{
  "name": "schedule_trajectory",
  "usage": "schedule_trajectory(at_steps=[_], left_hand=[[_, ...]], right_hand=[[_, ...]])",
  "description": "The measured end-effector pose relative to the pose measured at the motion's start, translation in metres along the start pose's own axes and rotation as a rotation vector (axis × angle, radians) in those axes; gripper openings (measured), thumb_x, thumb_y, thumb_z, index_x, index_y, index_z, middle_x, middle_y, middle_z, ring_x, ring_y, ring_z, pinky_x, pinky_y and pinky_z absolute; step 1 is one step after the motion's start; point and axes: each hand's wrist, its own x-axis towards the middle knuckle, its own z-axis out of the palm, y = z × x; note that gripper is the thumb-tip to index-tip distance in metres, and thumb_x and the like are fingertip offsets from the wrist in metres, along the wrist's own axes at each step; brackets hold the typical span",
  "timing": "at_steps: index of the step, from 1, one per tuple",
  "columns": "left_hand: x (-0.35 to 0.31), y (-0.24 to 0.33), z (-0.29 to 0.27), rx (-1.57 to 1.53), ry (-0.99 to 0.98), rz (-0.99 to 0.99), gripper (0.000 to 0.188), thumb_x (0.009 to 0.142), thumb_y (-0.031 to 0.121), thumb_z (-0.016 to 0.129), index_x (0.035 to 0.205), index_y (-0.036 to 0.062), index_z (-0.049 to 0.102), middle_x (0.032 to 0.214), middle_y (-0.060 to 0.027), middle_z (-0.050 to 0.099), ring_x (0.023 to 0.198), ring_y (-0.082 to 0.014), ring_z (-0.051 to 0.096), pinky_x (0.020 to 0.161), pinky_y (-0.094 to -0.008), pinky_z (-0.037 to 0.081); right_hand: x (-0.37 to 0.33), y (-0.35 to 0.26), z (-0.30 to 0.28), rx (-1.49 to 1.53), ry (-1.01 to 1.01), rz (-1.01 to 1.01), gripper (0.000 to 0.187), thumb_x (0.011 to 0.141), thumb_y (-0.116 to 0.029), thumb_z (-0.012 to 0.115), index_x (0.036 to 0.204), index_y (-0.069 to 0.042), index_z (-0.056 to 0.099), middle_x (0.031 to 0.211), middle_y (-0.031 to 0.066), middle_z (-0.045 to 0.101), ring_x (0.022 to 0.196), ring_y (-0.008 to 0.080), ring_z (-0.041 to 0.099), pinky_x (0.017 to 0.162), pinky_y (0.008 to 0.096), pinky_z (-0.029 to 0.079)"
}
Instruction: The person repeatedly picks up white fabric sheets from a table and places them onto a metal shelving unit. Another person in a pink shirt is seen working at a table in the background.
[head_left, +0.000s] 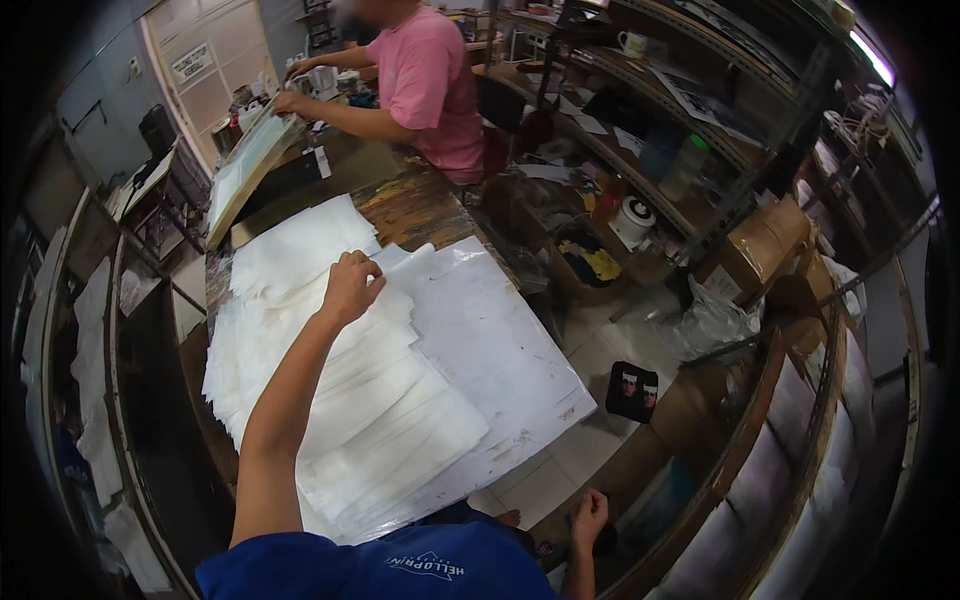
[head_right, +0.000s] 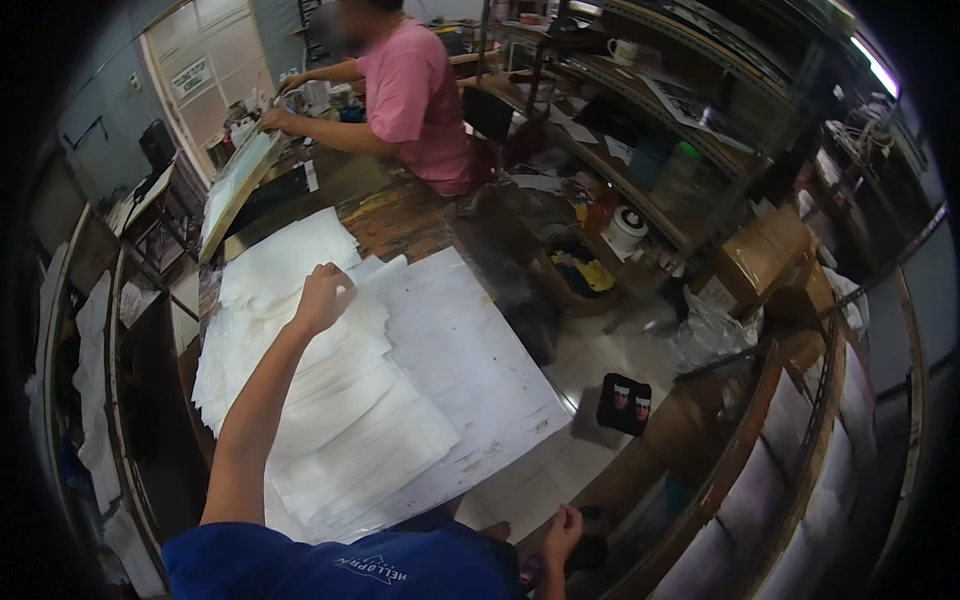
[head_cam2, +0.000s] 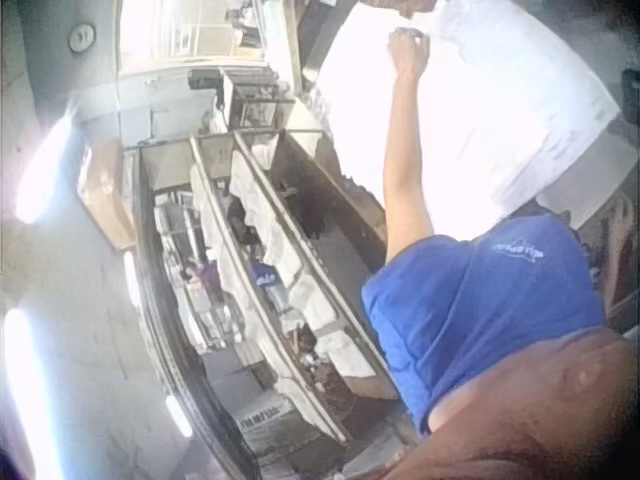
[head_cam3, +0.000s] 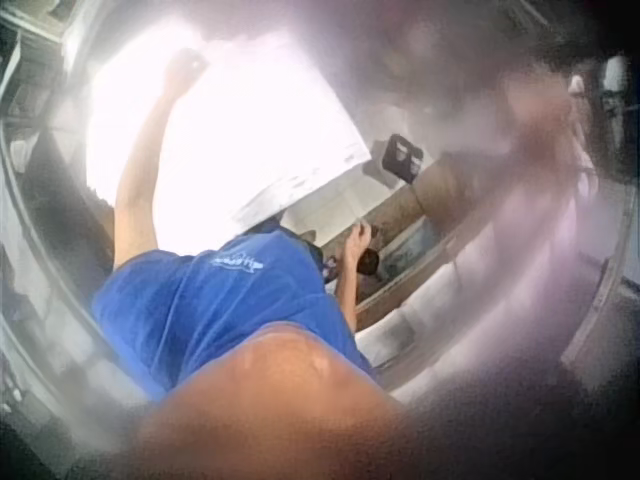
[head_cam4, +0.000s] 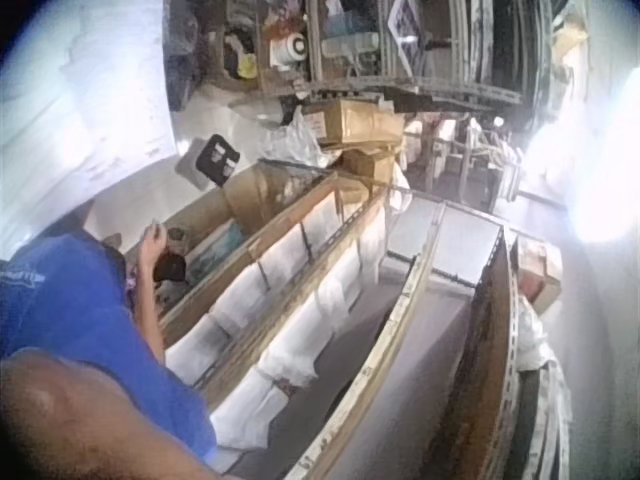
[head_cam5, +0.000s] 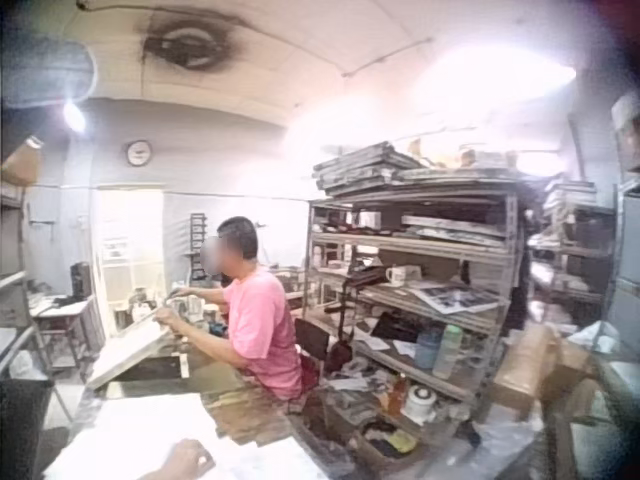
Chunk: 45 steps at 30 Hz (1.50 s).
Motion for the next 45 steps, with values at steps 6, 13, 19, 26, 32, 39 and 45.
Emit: schedule_trajectory(at_steps=[6, 13, 19, 26, 32, 39, 45], left_hand=[[-0.003, 0.121, -0.03, -0.435, 0.014, 0.161, 0.012, 0.074, 0.012, 0.07, 0.075, 0.0032, 0.063, 0.082, -0.0096, 0.054, 0.084, -0.028, 0.05, 0.076, -0.0362, 0.04], [-0.081, 0.256, 0.004, -0.674, -0.157, 0.321, 0.01, 0.073, 0.005, 0.07, 0.075, 0.001, 0.061, 0.082, -0.0112, 0.052, 0.082, -0.0273, 0.048, 0.074, -0.0359, 0.039], [-0.151, 0.31, 0.045, -0.676, -0.354, 0.354, 0.011, 0.071, 0.004, 0.071, 0.078, 0.0014, 0.062, 0.083, -0.011, 0.05, 0.082, -0.0265, 0.046, 0.074, -0.0366, 0.038], [-0.203, 0.329, 0.071, -0.783, -0.558, 0.627, 0.013, 0.07, 0.007, 0.072, 0.078, 0.0045, 0.062, 0.081, -0.0095, 0.049, 0.081, -0.0256, 0.046, 0.068, -0.0359, 0.037], [-0.238, 0.319, 0.081, -0.775, -0.7, 0.535, 0.006, 0.076, -0.002, 0.062, 0.078, 0.0008, 0.057, 0.079, -0.0123, 0.052, 0.075, -0.0277, 0.051, 0.067, -0.0364, 0.04], [-0.295, 0.284, 0.105, -0.675, -0.968, 0.477, 0.007, 0.076, 0.0, 0.065, 0.079, 0.0024, 0.059, 0.068, -0.011, 0.055, 0.062, -0.0279, 0.05, 0.06, -0.0374, 0.037], [-0.354, 0.273, 0.121, -0.59, -1.161, 0.47, 0.013, 0.075, 0.003, 0.068, 0.07, 0.0037, 0.056, 0.063, -0.0105, 0.055, 0.057, -0.0279, 0.051, 0.058, -0.0371, 0.037]], right_hand=[[-0.008, -0.145, 0.09, 0.326, -0.286, 0.126, 0.015, 0.092, -0.014, 0.055, 0.102, -0.003, 0.057, 0.074, 0.002, 0.053, 0.056, 0.0073, 0.046, 0.047, 0.0232, 0.039], [-0.007, -0.219, 0.1, 0.74, -0.416, 0.268, 0.031, 0.092, -0.022, 0.058, 0.117, -0.005, 0.051, 0.098, 0.0038, 0.058, 0.073, 0.0088, 0.056, 0.058, 0.0203, 0.041], [-0.022, -0.19, 0.046, 0.696, -0.263, 0.099, 0.016, 0.093, -0.018, 0.055, 0.102, -0.004, 0.054, 0.081, 0.0, 0.055, 0.07, 0.0074, 0.055, 0.061, 0.0211, 0.043], [-0.093, -0.119, -0.066, 0.066, 0.116, 0.176, 0.024, 0.09, -0.016, 0.059, 0.107, 0.001, 0.058, 0.08, 0.0002, 0.057, 0.073, 0.0054, 0.052, 0.065, 0.022, 0.044], [-0.136, -0.091, -0.162, -0.304, 0.321, 0.23, 0.027, 0.086, -0.016, 0.063, 0.109, -0.002, 0.062, 0.079, 0.0016, 0.06, 0.072, 0.0089, 0.054, 0.064, 0.026, 0.046], [-0.233, -0.015, -0.312, -0.612, 0.87, 0.444, 0.037, 0.089, -0.019, 0.059, 0.123, -0.008, 0.053, 0.101, 0.0002, 0.053, 0.084, 0.0103, 0.046, 0.075, 0.0269, 0.039], [-0.311, 0.077, -0.418, -0.547, 1.235, 0.292, 0.036, 0.088, -0.021, 0.06, 0.12, -0.005, 0.052, 0.111, 0.0074, 0.054, 0.096, 0.0178, 0.052, 0.086, 0.0298, 0.04]])
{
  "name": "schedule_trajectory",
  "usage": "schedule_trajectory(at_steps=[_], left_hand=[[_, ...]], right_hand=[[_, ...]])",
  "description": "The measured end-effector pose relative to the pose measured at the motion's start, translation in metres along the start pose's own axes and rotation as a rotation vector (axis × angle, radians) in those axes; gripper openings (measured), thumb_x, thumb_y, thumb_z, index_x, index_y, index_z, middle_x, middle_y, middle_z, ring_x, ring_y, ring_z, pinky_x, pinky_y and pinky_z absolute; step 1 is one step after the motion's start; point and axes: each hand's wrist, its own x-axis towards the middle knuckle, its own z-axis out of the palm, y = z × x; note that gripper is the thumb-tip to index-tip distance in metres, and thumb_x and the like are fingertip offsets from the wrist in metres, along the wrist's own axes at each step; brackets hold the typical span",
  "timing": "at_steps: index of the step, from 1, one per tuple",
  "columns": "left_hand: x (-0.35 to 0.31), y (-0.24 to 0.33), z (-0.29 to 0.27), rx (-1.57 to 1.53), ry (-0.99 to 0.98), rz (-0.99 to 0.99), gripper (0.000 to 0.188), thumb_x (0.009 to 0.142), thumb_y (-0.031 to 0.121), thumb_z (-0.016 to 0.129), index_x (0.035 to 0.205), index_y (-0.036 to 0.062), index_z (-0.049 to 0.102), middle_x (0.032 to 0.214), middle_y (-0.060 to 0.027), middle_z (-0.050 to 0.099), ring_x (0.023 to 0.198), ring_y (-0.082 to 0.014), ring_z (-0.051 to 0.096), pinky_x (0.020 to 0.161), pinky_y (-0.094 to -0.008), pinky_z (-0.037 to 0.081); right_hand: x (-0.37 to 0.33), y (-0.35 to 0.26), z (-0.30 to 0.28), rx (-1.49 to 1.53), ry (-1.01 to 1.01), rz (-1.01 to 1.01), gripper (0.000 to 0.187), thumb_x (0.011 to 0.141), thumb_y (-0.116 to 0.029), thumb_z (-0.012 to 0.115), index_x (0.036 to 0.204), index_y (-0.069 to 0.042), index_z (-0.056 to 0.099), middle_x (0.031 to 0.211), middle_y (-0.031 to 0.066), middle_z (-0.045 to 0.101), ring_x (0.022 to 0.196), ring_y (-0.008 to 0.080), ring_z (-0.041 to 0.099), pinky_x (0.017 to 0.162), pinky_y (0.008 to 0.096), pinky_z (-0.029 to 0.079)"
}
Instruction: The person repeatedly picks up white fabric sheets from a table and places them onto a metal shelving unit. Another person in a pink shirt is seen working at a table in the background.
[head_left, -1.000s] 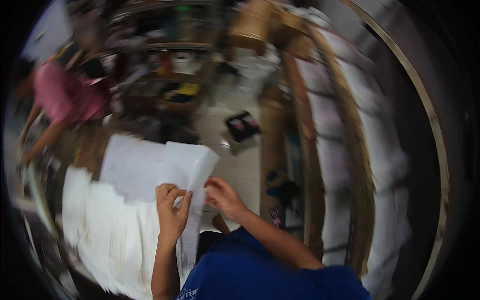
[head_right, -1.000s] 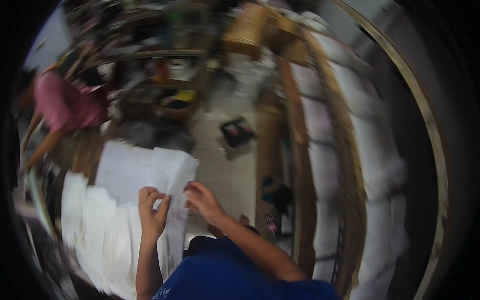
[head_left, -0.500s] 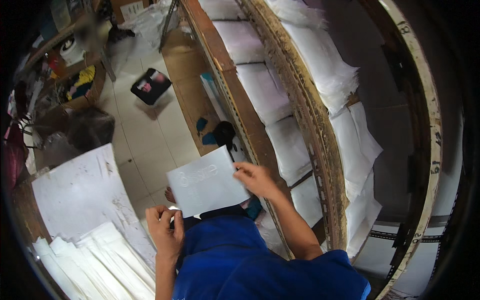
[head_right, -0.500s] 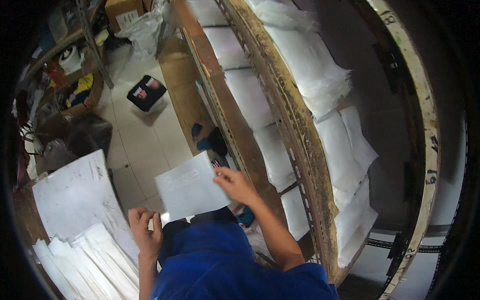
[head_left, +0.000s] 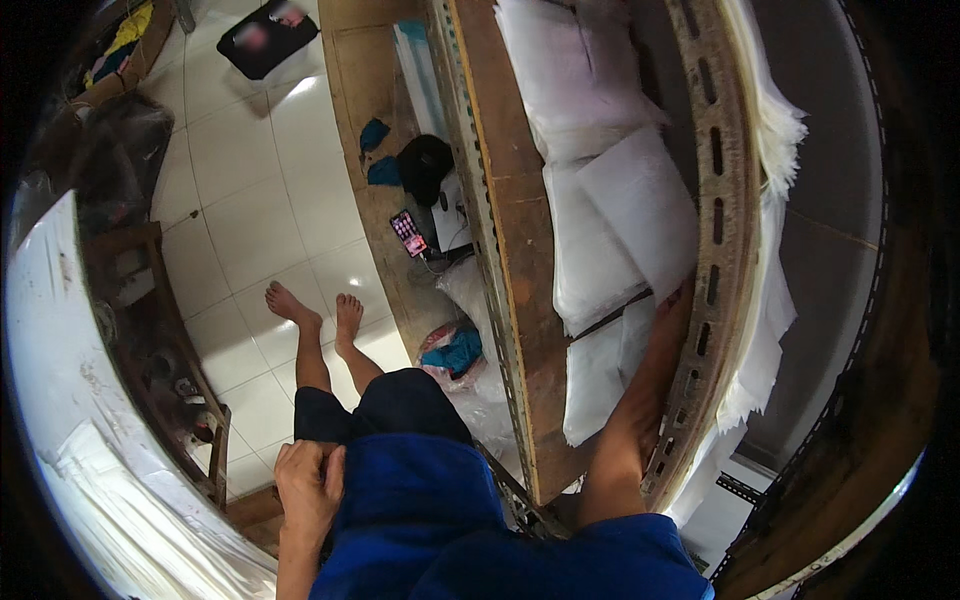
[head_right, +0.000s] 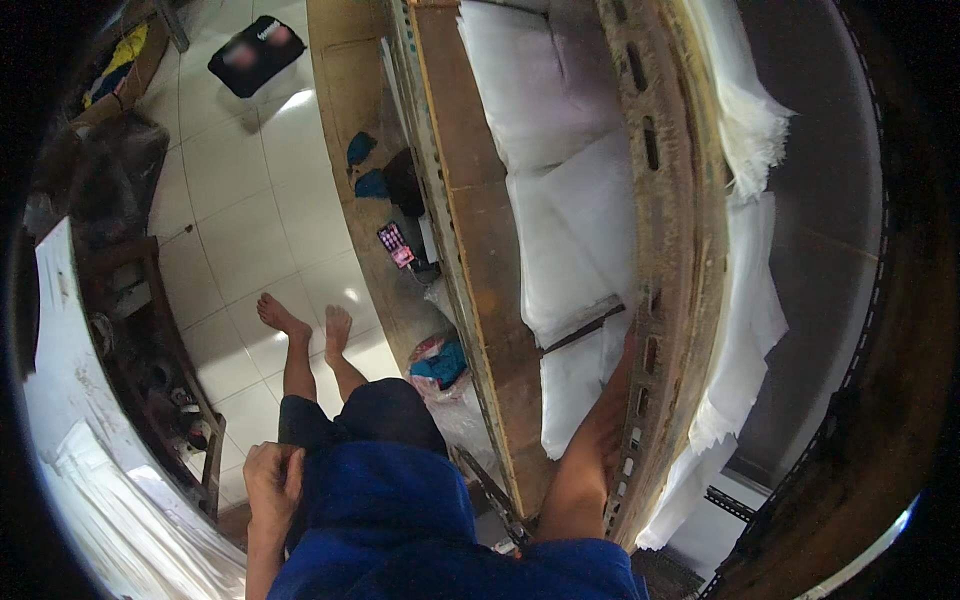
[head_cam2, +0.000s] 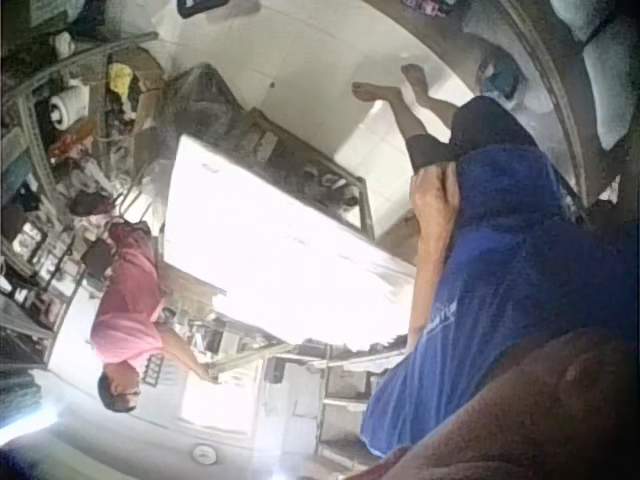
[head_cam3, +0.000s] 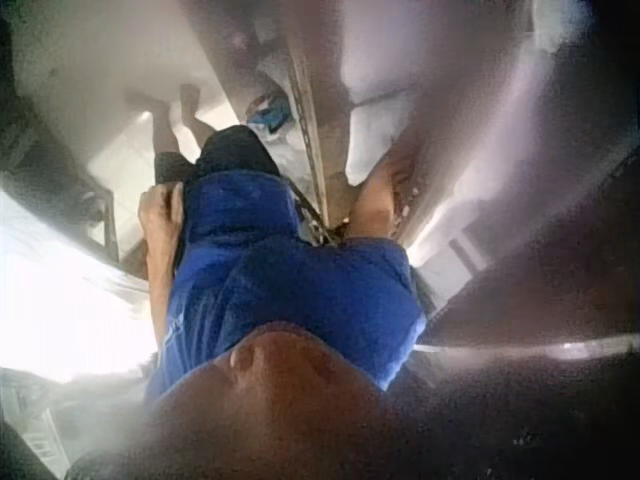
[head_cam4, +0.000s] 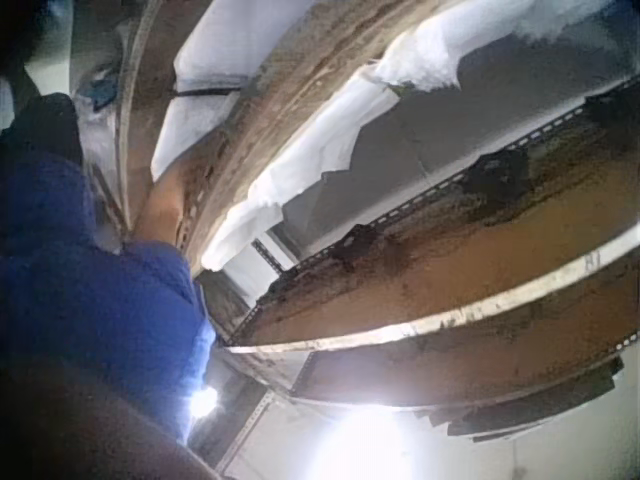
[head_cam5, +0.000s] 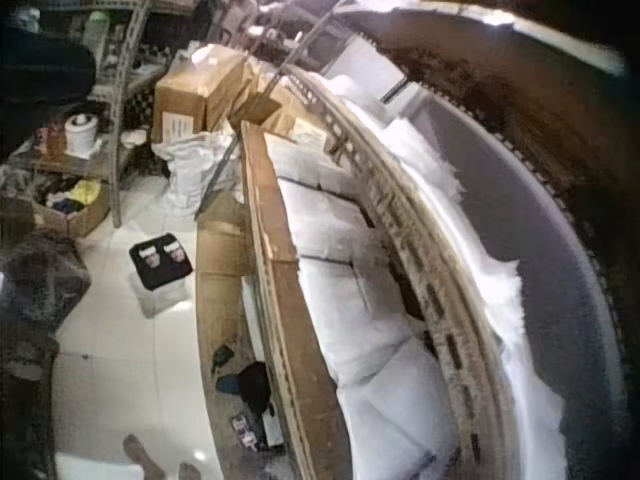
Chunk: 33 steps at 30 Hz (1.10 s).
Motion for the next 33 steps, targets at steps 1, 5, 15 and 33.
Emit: schedule_trajectory(at_steps=[1, 5, 15, 33], left_hand=[[-0.003, -0.003, 0.007, 0.011, -0.021, -0.008, 0.014, 0.075, 0.003, 0.068, 0.069, 0.0039, 0.055, 0.062, -0.0106, 0.055, 0.057, -0.0281, 0.051, 0.058, -0.0373, 0.037], [-0.008, -0.006, 0.025, 0.05, -0.061, -0.077, 0.016, 0.076, 0.004, 0.068, 0.068, 0.0031, 0.054, 0.062, -0.0116, 0.054, 0.057, -0.029, 0.051, 0.058, -0.0384, 0.037], [-0.024, -0.02, 0.041, 0.056, -0.046, -0.168, 0.014, 0.077, 0.005, 0.066, 0.069, 0.0022, 0.055, 0.063, -0.0126, 0.057, 0.059, -0.0301, 0.052, 0.059, -0.0396, 0.039], [-0.051, -0.018, 0.034, 0.077, -0.008, -0.164, 0.011, 0.078, 0.008, 0.066, 0.072, 0.0022, 0.058, 0.065, -0.0127, 0.057, 0.062, -0.0314, 0.054, 0.062, -0.0406, 0.041]], right_hand=[[0.005, 0.013, 0.003, 0.236, 0.052, 0.15, 0.033, 0.088, -0.021, 0.06, 0.116, -0.005, 0.054, 0.107, 0.0075, 0.055, 0.093, 0.0183, 0.052, 0.083, 0.0298, 0.041], [0.016, 0.017, 0.011, 0.4, 0.087, 0.248, 0.019, 0.089, -0.023, 0.06, 0.096, -0.005, 0.059, 0.082, 0.0037, 0.055, 0.072, 0.016, 0.052, 0.065, 0.0283, 0.043], [0.041, 0.043, 0.022, 0.239, 0.146, 0.418, 0.022, 0.088, -0.025, 0.062, 0.074, -0.008, 0.058, 0.063, -0.0004, 0.052, 0.05, 0.0083, 0.047, 0.043, 0.0219, 0.036], [0.046, 0.097, 0.034, 0.085, 0.2, 0.37, 0.022, 0.087, -0.025, 0.059, 0.077, -0.005, 0.058, 0.067, 0.002, 0.052, 0.06, 0.0128, 0.048, 0.053, 0.0262, 0.037]])
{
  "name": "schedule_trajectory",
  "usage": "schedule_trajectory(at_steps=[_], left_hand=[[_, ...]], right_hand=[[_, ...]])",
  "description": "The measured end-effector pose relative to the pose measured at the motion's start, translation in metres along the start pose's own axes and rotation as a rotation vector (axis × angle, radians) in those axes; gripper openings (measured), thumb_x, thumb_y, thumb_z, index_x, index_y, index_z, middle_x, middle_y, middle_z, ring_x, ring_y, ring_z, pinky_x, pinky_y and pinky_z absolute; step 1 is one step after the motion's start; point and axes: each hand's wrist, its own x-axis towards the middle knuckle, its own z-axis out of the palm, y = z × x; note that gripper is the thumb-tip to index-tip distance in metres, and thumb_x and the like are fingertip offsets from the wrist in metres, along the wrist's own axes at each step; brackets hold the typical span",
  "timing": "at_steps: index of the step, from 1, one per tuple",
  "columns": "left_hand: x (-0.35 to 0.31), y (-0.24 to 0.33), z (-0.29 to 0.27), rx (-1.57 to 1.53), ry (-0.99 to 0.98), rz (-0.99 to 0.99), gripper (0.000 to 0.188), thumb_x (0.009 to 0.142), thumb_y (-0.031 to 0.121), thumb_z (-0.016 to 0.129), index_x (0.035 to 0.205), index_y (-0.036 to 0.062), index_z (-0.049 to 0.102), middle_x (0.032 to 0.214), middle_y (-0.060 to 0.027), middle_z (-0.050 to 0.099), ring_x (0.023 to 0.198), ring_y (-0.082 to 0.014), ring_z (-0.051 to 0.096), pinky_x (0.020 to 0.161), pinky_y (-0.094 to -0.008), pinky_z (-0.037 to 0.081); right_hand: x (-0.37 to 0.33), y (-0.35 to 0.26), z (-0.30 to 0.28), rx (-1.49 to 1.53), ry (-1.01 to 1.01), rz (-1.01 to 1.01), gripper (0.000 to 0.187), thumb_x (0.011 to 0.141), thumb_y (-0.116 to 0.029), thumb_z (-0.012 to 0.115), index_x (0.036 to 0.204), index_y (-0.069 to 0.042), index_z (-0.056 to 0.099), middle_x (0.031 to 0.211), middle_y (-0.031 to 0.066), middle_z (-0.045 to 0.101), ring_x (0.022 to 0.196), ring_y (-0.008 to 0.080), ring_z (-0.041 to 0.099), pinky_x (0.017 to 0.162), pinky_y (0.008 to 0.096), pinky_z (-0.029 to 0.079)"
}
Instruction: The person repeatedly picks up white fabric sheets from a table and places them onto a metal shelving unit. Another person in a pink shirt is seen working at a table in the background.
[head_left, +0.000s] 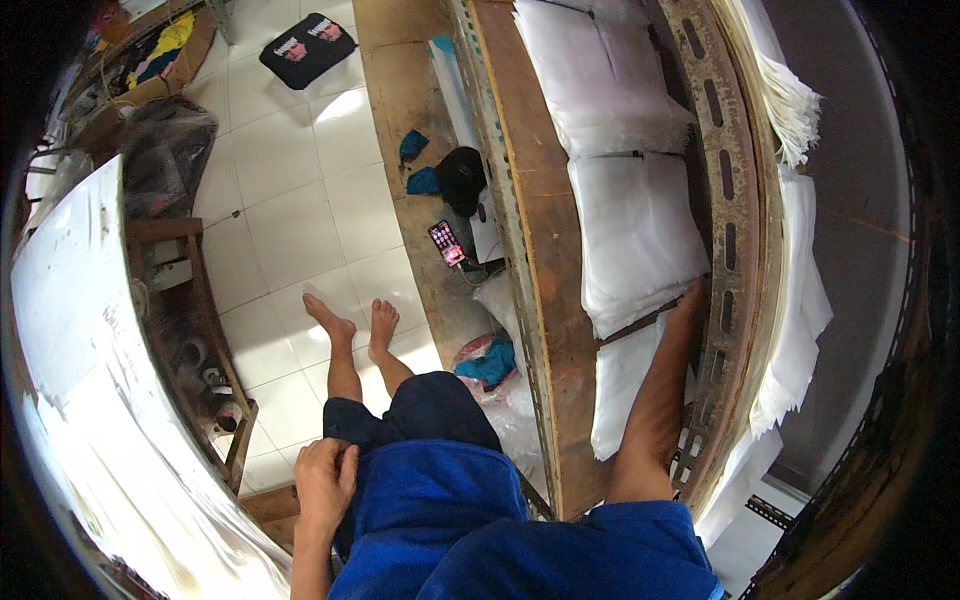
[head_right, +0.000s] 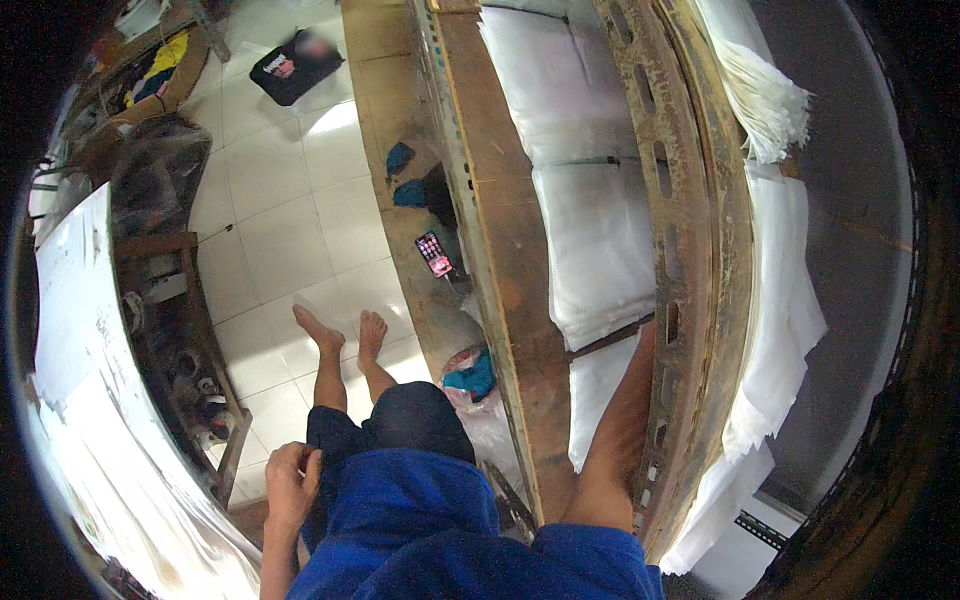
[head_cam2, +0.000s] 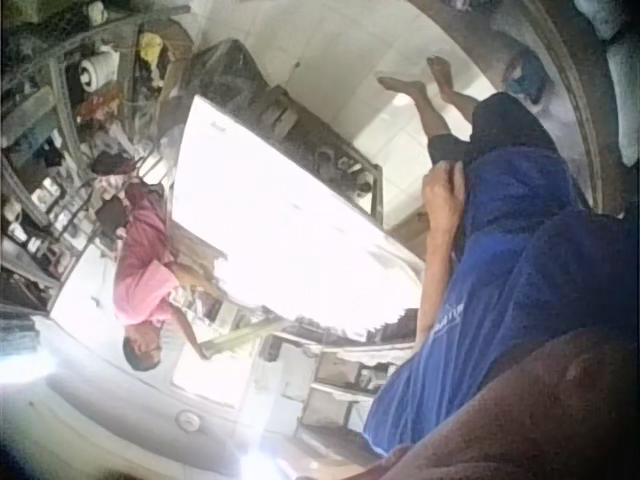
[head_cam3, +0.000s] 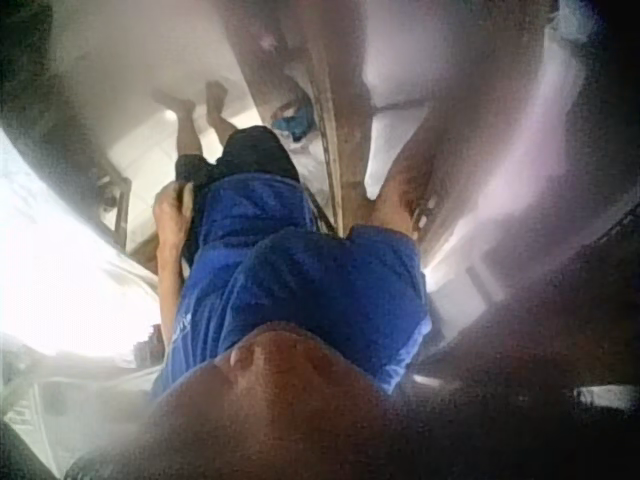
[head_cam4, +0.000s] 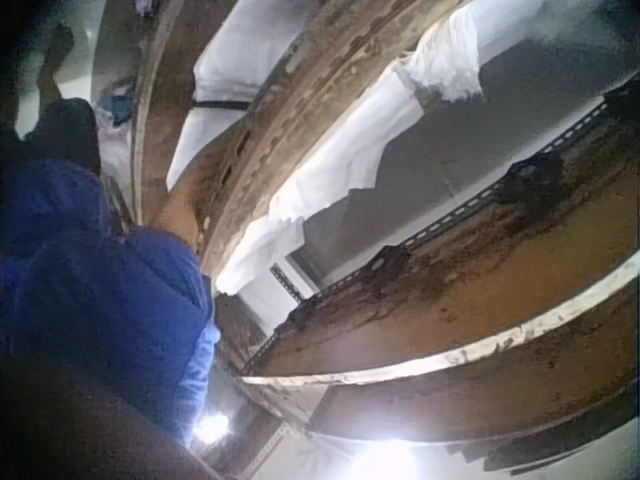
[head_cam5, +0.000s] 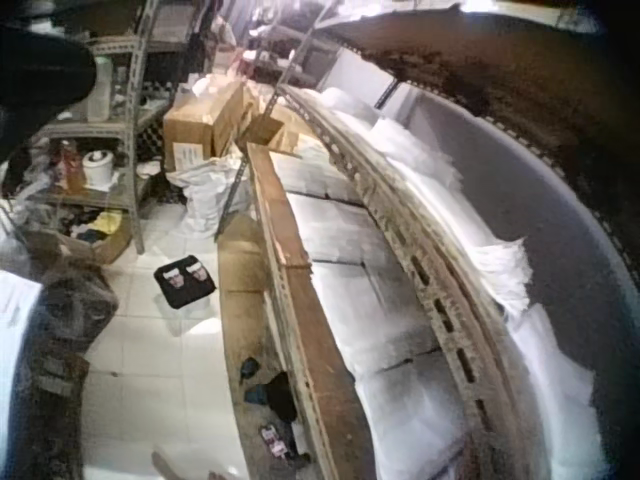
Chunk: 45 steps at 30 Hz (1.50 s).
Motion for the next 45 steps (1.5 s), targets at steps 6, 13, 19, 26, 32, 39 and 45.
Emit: schedule_trajectory(at_steps=[6, 13, 19, 26, 32, 39, 45], left_hand=[[-0.01, 0.022, -0.004, 0.001, 0.052, 0.058, 0.011, 0.078, 0.01, 0.066, 0.073, 0.0023, 0.06, 0.069, -0.014, 0.06, 0.067, -0.0322, 0.057, 0.065, -0.041, 0.043], [-0.026, 0.048, -0.011, 0.024, 0.108, 0.193, 0.009, 0.079, 0.012, 0.066, 0.078, 0.0037, 0.062, 0.072, -0.0122, 0.062, 0.069, -0.0299, 0.058, 0.066, -0.04, 0.043], [-0.045, 0.056, -0.02, 0.101, 0.199, 0.256, 0.01, 0.08, 0.015, 0.065, 0.079, 0.005, 0.062, 0.072, -0.0108, 0.062, 0.069, -0.0286, 0.058, 0.065, -0.0393, 0.043], [-0.071, 0.056, -0.038, 0.147, 0.292, 0.287, 0.012, 0.079, 0.016, 0.066, 0.082, 0.0053, 0.062, 0.071, -0.0105, 0.06, 0.067, -0.0283, 0.058, 0.064, -0.0383, 0.043], [-0.092, 0.048, -0.055, 0.152, 0.361, 0.317, 0.013, 0.078, 0.015, 0.067, 0.085, 0.0049, 0.063, 0.073, -0.0119, 0.061, 0.068, -0.0299, 0.058, 0.065, -0.0397, 0.044], [-0.141, 0.053, -0.104, 0.004, 0.44, 0.261, 0.014, 0.078, 0.011, 0.067, 0.089, 0.0037, 0.064, 0.078, -0.0116, 0.063, 0.075, -0.0309, 0.059, 0.07, -0.0398, 0.046], [-0.192, 0.025, -0.147, -0.04, 0.61, 0.205, 0.017, 0.081, 0.016, 0.065, 0.092, 0.0035, 0.063, 0.078, -0.01, 0.063, 0.076, -0.0297, 0.059, 0.071, -0.0387, 0.046]], right_hand=[[-0.119, -0.05, 0.001, 0.223, 0.001, -0.176, 0.022, 0.088, -0.024, 0.055, 0.086, -0.002, 0.06, 0.073, 0.0025, 0.051, 0.069, 0.0145, 0.05, 0.061, 0.027, 0.04], [-0.261, -0.139, 0.019, 0.459, -0.49, -0.167, 0.02, 0.092, -0.014, 0.052, 0.109, -0.005, 0.059, 0.071, -0.0031, 0.048, 0.055, 0.0041, 0.039, 0.048, 0.0196, 0.033], [-0.385, -0.146, 0.023, 0.367, -1.115, -0.358, 0.016, 0.09, -0.01, 0.056, 0.104, -0.003, 0.062, 0.08, -0.0007, 0.059, 0.066, 0.0061, 0.051, 0.058, 0.0228, 0.044], [-0.485, -0.098, -0.023, 0.004, -1.796, -0.574, 0.027, 0.085, -0.018, 0.058, 0.107, 0.0, 0.06, 0.094, 0.0169, 0.064, 0.084, 0.0263, 0.063, 0.074, 0.0343, 0.049], [-0.482, -0.054, -0.026, -0.279, -1.85, -0.504, 0.035, 0.082, -0.027, 0.063, 0.112, -0.007, 0.061, 0.099, 0.0157, 0.065, 0.092, 0.0278, 0.064, 0.081, 0.036, 0.049], [-0.414, 0.045, 0.008, -0.579, -1.404, -0.106, 0.031, 0.083, -0.028, 0.061, 0.097, -0.001, 0.065, 0.089, 0.0113, 0.066, 0.077, 0.0189, 0.064, 0.063, 0.0346, 0.05], [-0.409, 0.076, 0.012, -0.674, -1.468, -0.477, 0.034, 0.081, -0.026, 0.065, 0.103, 0.0, 0.065, 0.101, 0.0151, 0.066, 0.091, 0.0259, 0.063, 0.082, 0.0364, 0.049]])
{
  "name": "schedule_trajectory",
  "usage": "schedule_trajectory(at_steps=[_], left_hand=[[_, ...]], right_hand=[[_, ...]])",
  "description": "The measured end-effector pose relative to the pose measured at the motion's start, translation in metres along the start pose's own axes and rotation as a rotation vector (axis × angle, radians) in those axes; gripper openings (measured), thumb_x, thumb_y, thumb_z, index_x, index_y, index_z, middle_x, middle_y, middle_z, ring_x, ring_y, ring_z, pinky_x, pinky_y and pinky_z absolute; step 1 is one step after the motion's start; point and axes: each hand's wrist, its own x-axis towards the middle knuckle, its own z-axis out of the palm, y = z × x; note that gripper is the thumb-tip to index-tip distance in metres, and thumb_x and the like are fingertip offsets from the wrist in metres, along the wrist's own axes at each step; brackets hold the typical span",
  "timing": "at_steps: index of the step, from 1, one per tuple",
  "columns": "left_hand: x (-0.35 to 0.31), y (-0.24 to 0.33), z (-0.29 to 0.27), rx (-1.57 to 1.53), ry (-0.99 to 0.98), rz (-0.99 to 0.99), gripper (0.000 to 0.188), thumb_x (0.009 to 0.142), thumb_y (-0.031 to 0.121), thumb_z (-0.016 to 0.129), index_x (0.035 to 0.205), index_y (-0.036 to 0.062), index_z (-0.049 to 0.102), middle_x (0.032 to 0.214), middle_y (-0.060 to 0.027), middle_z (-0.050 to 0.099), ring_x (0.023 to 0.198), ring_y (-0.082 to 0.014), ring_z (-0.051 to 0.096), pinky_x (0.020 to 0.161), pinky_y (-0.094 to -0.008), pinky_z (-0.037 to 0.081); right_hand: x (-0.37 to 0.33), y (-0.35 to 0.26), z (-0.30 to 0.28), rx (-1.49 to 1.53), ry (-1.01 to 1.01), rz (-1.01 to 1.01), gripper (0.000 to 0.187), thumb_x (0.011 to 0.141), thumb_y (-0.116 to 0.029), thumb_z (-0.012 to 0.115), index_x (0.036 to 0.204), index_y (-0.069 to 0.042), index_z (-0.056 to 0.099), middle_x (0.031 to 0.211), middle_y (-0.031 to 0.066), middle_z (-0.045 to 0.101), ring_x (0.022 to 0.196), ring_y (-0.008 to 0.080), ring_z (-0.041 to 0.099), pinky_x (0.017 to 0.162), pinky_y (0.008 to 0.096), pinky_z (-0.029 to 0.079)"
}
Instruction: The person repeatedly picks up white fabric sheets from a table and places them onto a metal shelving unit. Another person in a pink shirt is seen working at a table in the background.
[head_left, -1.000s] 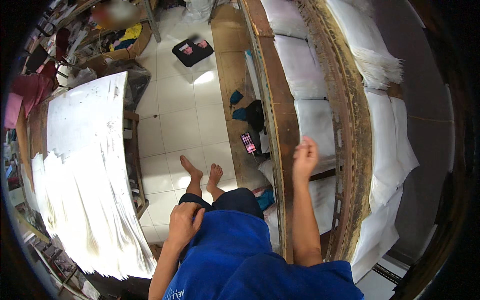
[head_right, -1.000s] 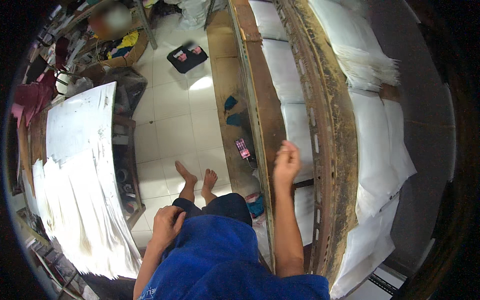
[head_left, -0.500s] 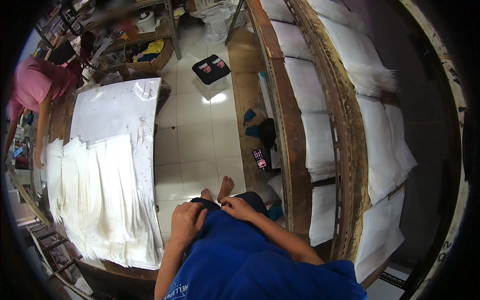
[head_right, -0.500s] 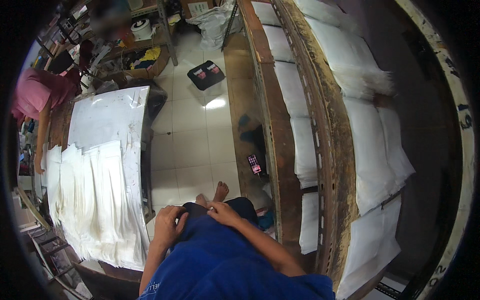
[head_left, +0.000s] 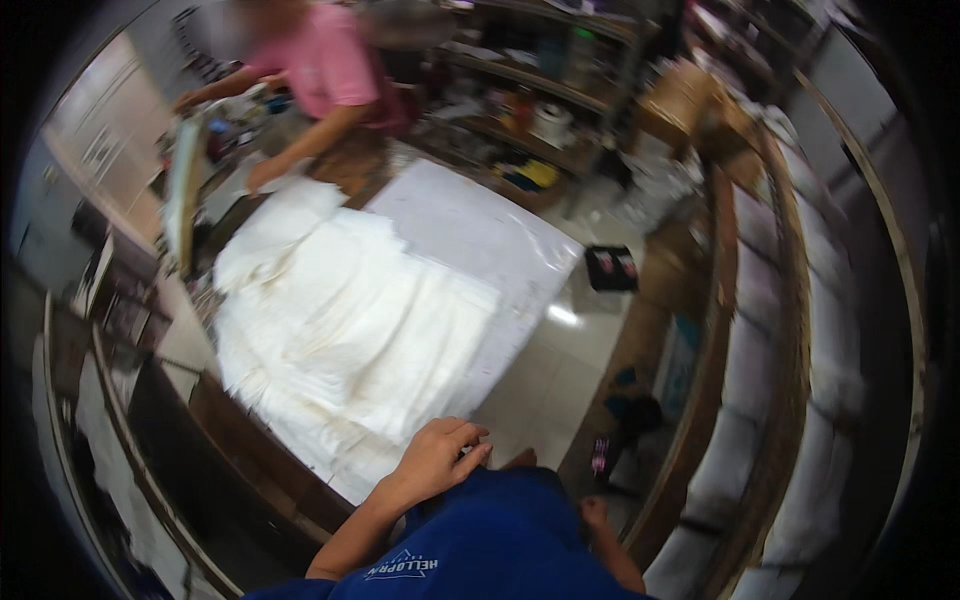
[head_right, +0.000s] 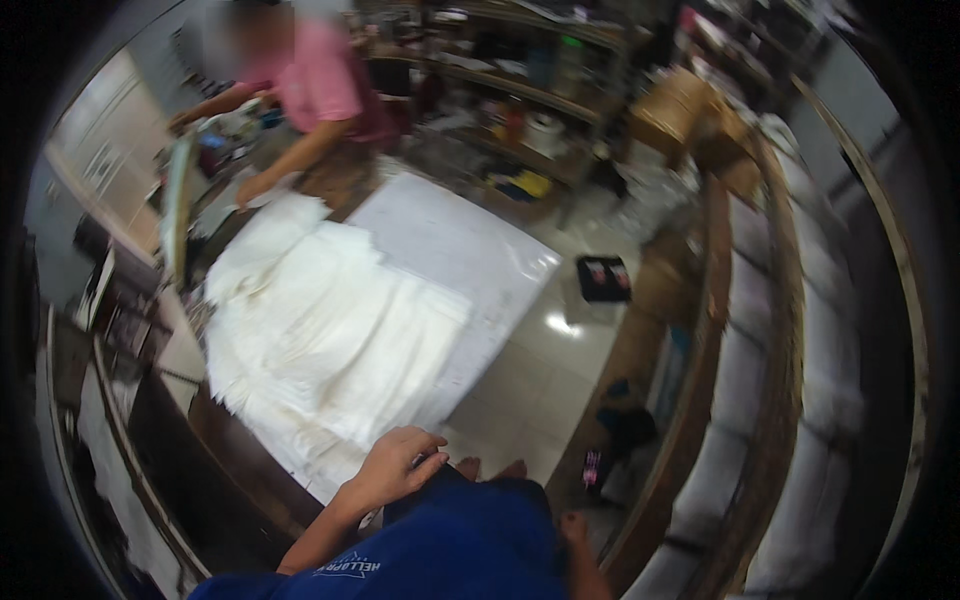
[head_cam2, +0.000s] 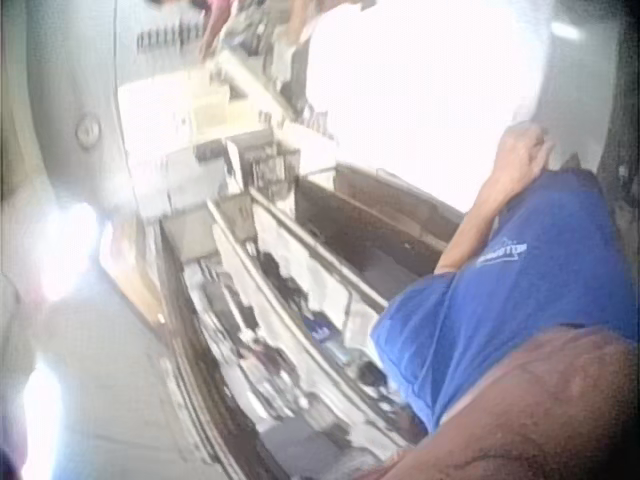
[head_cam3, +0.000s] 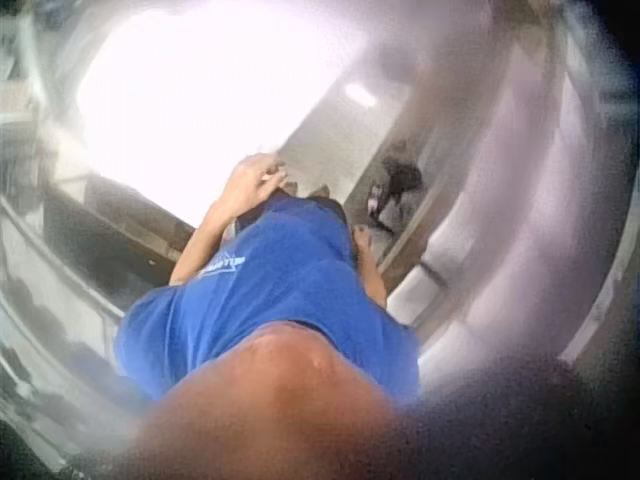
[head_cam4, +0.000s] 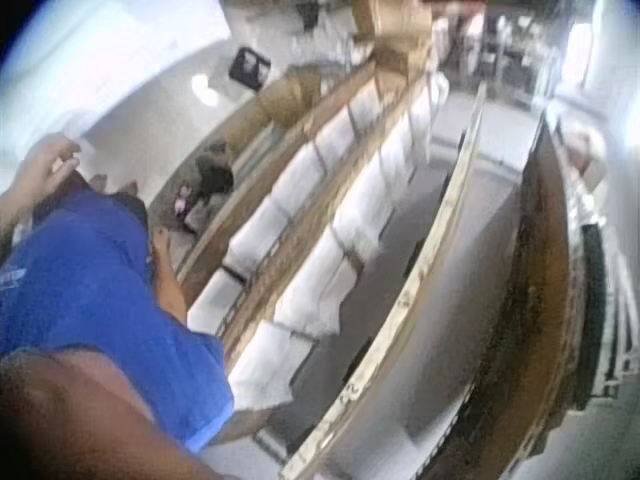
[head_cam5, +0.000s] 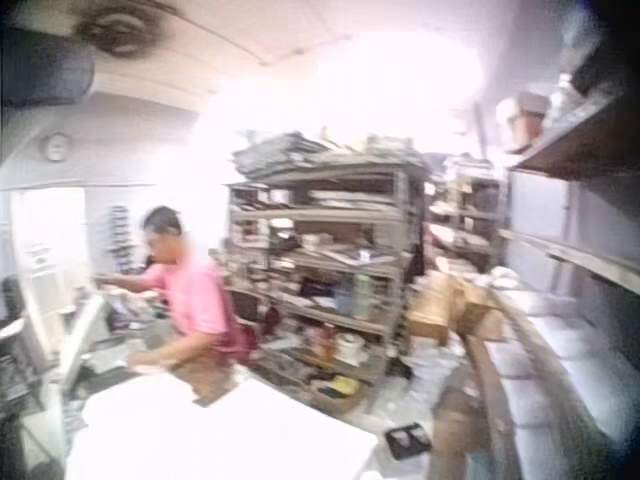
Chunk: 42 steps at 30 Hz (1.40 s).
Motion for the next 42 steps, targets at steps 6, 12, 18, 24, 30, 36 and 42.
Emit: schedule_trajectory(at_steps=[6, 12, 18, 24, 30, 36, 42], left_hand=[[-0.019, -0.017, -0.039, 0.099, 0.282, -0.012, 0.018, 0.081, 0.017, 0.066, 0.092, 0.0028, 0.062, 0.082, -0.0116, 0.061, 0.08, -0.0299, 0.058, 0.071, -0.0388, 0.046], [-0.032, -0.028, -0.039, 0.112, 0.245, -0.019, 0.02, 0.083, 0.02, 0.064, 0.093, 0.0033, 0.063, 0.087, -0.0125, 0.061, 0.083, -0.0314, 0.058, 0.072, -0.039, 0.046], [-0.035, -0.023, -0.031, 0.042, 0.132, -0.071, 0.026, 0.086, 0.023, 0.06, 0.103, 0.0031, 0.063, 0.096, -0.0142, 0.061, 0.091, -0.0315, 0.058, 0.081, -0.0391, 0.046], [-0.015, 0.054, -0.074, -0.525, 0.174, 0.198, 0.035, 0.092, 0.017, 0.051, 0.12, -0.0035, 0.053, 0.117, -0.0194, 0.056, 0.11, -0.0315, 0.054, 0.092, -0.037, 0.043], [0.003, 0.159, -0.071, -1.089, 0.541, 1.021, 0.037, 0.09, 0.026, 0.056, 0.115, 0.0002, 0.058, 0.113, -0.0202, 0.059, 0.102, -0.0331, 0.058, 0.085, -0.0394, 0.046], [0.011, 0.199, -0.064, -1.052, 0.244, 1.029, 0.044, 0.094, 0.037, 0.049, 0.119, 0.0022, 0.058, 0.114, -0.0247, 0.058, 0.099, -0.0368, 0.058, 0.078, -0.0417, 0.047], [0.035, 0.206, -0.022, -1.174, 0.255, 1.167, 0.042, 0.094, 0.036, 0.05, 0.113, 0.0004, 0.061, 0.108, -0.0258, 0.06, 0.097, -0.0371, 0.058, 0.078, -0.0406, 0.047]], right_hand=[[0.045, -0.041, 0.037, -0.047, -0.173, -0.351, 0.035, 0.084, -0.02, 0.062, 0.109, 0.004, 0.06, 0.1, 0.0169, 0.066, 0.094, 0.0262, 0.063, 0.084, 0.0358, 0.049], [0.047, -0.136, 0.036, 0.058, -0.204, -0.339, 0.038, 0.084, -0.021, 0.062, 0.109, 0.007, 0.058, 0.095, 0.0174, 0.065, 0.084, 0.0225, 0.064, 0.073, 0.0328, 0.051], [0.034, -0.149, 0.021, 0.111, -0.199, -0.254, 0.037, 0.083, -0.022, 0.061, 0.106, 0.007, 0.059, 0.087, 0.0161, 0.065, 0.08, 0.022, 0.064, 0.069, 0.0327, 0.051], [0.076, -0.049, 0.024, -0.346, -0.106, -0.319, 0.045, 0.08, -0.032, 0.065, 0.104, 0.006, 0.062, 0.095, 0.0201, 0.066, 0.089, 0.0266, 0.065, 0.078, 0.0351, 0.051], [0.051, -0.045, 0.003, -0.145, -0.046, -0.293, 0.044, 0.078, -0.033, 0.067, 0.101, 0.004, 0.064, 0.097, 0.0199, 0.066, 0.092, 0.0279, 0.065, 0.08, 0.0363, 0.05], [0.048, -0.053, -0.008, 0.111, 0.033, -0.267, 0.034, 0.077, -0.027, 0.065, 0.096, 0.001, 0.066, 0.092, 0.0159, 0.068, 0.087, 0.0262, 0.066, 0.078, 0.0347, 0.051], [0.026, -0.032, -0.014, 0.114, 0.071, -0.179, 0.034, 0.077, -0.026, 0.068, 0.099, 0.0, 0.066, 0.096, 0.0161, 0.067, 0.09, 0.026, 0.065, 0.082, 0.0349, 0.05]])
